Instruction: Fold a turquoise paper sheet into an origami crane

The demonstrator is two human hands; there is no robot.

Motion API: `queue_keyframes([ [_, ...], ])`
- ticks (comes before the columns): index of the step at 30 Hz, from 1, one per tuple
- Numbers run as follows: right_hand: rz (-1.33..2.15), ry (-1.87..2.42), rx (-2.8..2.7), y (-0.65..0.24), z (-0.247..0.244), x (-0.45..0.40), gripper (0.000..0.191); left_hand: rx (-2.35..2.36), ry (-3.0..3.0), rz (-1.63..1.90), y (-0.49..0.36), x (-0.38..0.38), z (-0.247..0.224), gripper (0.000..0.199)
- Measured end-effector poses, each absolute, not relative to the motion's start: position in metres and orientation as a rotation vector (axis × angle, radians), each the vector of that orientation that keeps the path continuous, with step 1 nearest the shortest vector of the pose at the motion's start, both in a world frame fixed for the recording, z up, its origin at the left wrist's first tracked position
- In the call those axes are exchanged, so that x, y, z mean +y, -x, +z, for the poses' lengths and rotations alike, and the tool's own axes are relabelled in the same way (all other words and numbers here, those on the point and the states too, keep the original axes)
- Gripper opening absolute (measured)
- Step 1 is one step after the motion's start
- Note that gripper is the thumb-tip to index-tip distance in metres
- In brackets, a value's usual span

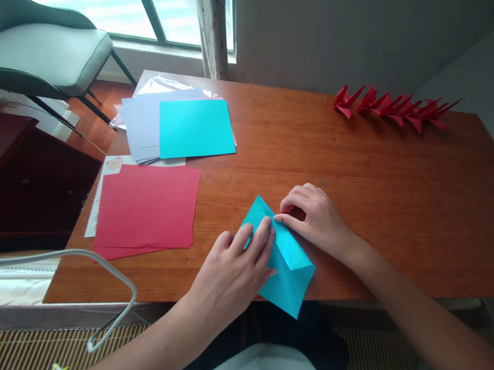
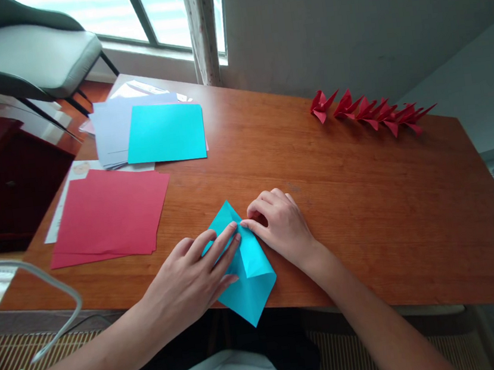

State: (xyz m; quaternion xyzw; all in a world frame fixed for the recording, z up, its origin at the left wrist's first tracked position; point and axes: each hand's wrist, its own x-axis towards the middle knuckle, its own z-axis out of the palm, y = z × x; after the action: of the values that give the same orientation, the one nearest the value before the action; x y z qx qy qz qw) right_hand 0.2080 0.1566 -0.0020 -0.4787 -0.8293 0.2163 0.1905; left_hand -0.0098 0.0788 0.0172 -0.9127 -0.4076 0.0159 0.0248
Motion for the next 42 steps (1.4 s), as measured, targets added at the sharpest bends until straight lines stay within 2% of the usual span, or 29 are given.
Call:
queue_keyframes([
  [20, 0.546, 1.271, -2.405, -0.167, -0.008, 0.223, 0.023, -1.263, 2.837, 0.059, 0.010, 0.079, 0.016, 0.054],
  [33, 0.741, 1.278, -2.435, -0.222, 0.012, 0.161, 0.023, -1.292, 2.848, 0.043, 0.010, 0.080, 0.018, 0.053],
  [42, 0.591, 1.357, -2.400, -0.186, 0.001, 0.197, 0.021, -1.297, 2.855, 0.026, 0.010, 0.080, 0.014, 0.053],
])
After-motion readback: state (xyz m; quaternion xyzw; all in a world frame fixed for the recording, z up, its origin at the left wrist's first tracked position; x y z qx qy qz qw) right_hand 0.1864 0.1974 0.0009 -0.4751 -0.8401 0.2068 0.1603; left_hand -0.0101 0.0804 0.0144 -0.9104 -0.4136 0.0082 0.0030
